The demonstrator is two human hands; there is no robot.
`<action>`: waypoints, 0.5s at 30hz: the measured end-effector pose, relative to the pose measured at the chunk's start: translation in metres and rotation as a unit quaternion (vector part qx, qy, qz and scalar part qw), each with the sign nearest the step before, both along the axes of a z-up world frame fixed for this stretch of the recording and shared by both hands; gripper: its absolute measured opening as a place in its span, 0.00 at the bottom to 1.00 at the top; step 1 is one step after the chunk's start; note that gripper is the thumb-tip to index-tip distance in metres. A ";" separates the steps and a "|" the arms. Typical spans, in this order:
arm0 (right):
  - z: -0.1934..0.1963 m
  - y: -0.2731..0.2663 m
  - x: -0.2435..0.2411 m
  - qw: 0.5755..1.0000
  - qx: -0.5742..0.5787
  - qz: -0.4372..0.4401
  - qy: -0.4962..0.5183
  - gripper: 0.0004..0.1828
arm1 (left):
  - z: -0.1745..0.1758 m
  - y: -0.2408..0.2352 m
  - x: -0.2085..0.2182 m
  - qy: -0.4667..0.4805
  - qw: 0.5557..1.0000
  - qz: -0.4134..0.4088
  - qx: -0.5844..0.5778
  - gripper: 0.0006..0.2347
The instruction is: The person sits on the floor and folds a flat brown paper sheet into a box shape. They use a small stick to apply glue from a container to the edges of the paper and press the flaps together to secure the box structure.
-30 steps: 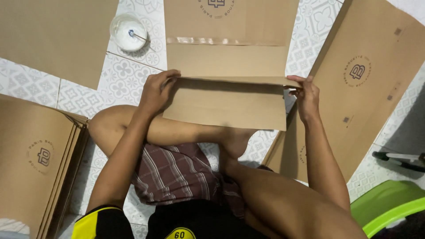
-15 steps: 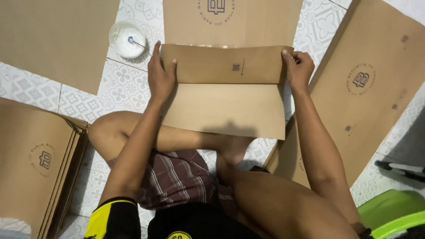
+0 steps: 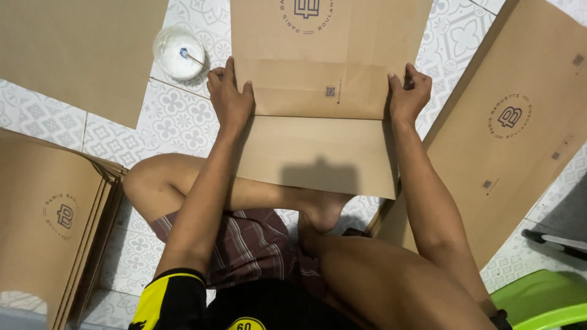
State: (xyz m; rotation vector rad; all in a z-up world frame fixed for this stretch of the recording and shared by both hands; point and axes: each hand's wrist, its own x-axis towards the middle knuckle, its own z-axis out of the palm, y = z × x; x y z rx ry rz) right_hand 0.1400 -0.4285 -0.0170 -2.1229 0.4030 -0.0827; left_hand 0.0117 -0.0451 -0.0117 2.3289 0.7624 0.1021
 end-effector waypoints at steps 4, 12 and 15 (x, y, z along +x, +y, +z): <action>0.014 0.005 0.004 0.999 0.043 -0.031 0.000 0.20 | 0.002 0.000 0.007 -0.044 0.998 0.025 -0.038 0.24; 0.044 0.014 0.007 0.986 0.124 -0.089 0.071 0.12 | 0.006 0.001 0.021 -0.103 0.972 0.154 -0.142 0.13; 0.054 0.018 0.009 0.981 0.123 -0.111 0.100 0.11 | 0.018 0.003 0.028 -0.074 0.954 0.200 -0.209 0.12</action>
